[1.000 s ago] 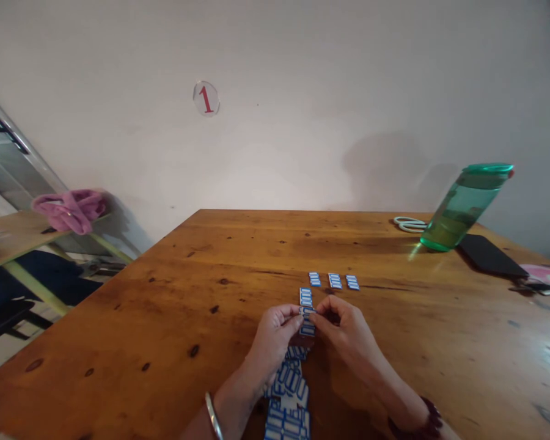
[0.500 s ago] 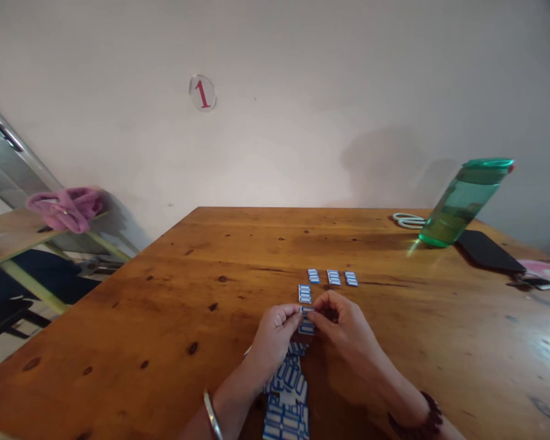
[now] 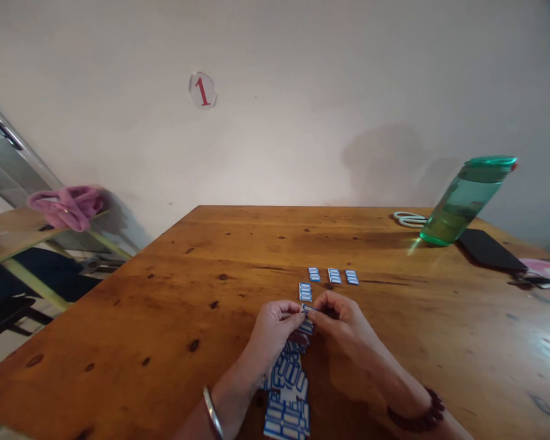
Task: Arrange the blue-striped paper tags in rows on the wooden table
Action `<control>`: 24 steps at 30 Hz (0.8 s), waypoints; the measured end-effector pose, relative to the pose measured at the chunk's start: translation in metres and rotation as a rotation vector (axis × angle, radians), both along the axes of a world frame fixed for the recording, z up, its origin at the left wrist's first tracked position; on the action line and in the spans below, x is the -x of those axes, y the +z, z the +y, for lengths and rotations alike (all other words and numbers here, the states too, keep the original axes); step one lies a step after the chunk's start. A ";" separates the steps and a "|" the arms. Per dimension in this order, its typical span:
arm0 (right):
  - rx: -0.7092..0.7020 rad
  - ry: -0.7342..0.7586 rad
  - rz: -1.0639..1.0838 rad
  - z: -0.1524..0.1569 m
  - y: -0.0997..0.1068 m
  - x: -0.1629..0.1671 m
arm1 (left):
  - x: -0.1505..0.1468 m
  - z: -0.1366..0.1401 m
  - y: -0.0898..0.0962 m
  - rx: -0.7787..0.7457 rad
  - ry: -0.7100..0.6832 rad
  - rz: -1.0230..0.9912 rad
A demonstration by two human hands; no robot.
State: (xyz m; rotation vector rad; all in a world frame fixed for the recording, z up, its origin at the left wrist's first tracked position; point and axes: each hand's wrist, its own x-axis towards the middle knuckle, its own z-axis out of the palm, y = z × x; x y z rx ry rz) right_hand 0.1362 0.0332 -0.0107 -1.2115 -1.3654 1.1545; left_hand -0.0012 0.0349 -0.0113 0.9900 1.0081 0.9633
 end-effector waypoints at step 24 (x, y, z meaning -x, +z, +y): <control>-0.218 0.333 -0.835 -0.009 -0.012 0.001 | 0.014 0.004 0.019 -0.032 0.256 -0.172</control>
